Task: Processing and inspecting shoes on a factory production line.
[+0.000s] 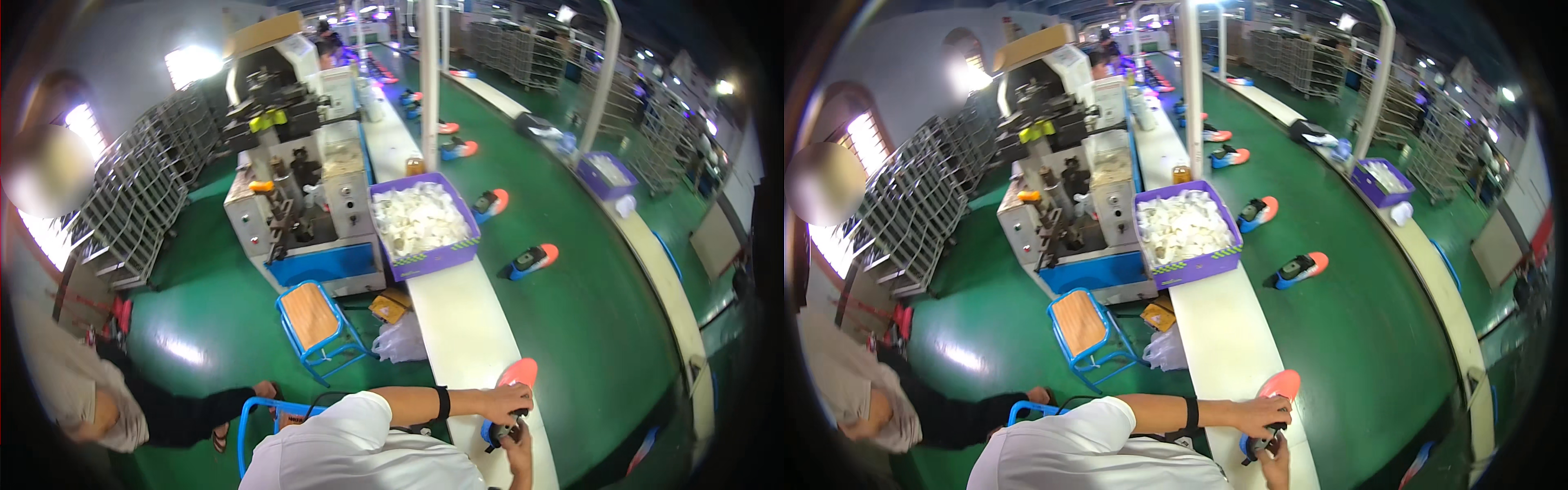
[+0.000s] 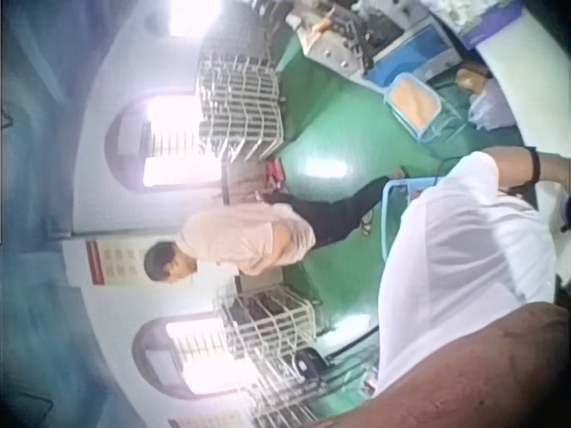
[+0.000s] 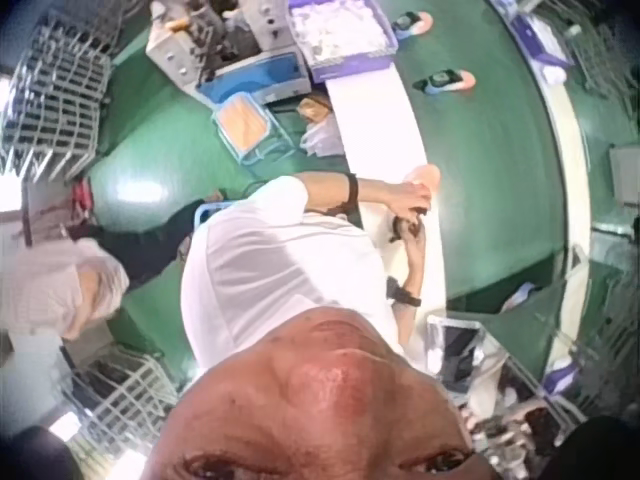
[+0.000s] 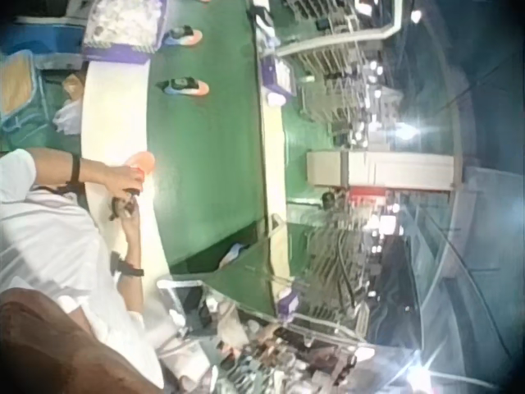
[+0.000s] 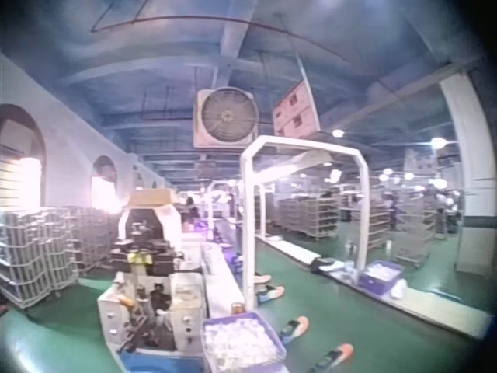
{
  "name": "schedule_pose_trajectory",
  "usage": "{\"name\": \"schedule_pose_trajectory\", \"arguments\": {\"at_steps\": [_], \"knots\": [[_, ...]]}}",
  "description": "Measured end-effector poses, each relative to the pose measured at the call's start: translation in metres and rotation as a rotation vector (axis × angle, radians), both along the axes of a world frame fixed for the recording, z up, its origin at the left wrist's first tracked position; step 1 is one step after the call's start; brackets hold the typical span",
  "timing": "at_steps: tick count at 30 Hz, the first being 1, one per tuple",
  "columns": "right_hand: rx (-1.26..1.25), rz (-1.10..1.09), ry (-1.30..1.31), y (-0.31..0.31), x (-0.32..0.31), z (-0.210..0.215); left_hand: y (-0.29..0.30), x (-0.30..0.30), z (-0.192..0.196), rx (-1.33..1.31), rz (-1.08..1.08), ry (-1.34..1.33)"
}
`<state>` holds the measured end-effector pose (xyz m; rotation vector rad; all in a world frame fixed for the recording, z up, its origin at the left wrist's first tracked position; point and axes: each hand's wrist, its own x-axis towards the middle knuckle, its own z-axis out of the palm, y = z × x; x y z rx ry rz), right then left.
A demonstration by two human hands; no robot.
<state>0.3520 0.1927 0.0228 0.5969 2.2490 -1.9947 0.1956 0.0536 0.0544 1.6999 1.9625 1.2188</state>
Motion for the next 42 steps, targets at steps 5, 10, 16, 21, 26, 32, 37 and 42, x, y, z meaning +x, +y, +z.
{"name": "schedule_pose_trajectory", "arguments": {"at_steps": [5, 10, 16, 21, 26, 32, 37, 42], "knots": [[0.442, -0.005, -0.063, -0.003, -0.028, 0.025, 0.008, -0.019, 0.005, 0.016, -0.092, 0.133], [0.357, -0.205, -0.03, -0.026, -0.045, -0.009, 0.019, -0.04, 0.015, -0.175, -0.245, 0.187], [-0.034, -0.199, -0.078, -0.015, -0.025, 0.004, 0.01, -0.029, 0.036, -0.249, -0.25, 0.357], [0.572, -0.35, 0.253, 0.003, -0.057, 0.014, -0.003, -0.046, 0.007, 0.109, -0.156, -0.143], [0.655, -0.151, 0.383, -0.008, -0.09, 0.019, -0.055, -0.042, -0.023, -0.201, 0.058, -0.488], [0.939, -0.081, 0.315, -0.001, -0.069, 0.031, -0.021, -0.064, -0.031, -0.237, -0.204, -0.182], [0.999, -0.075, 0.135, -0.004, -0.038, 0.037, 0.001, -0.055, -0.022, -0.247, -0.385, -0.23], [0.98, -0.13, -0.148, -0.008, -0.028, 0.06, 0.027, -0.046, -0.02, -0.236, -0.162, -0.39]]}}
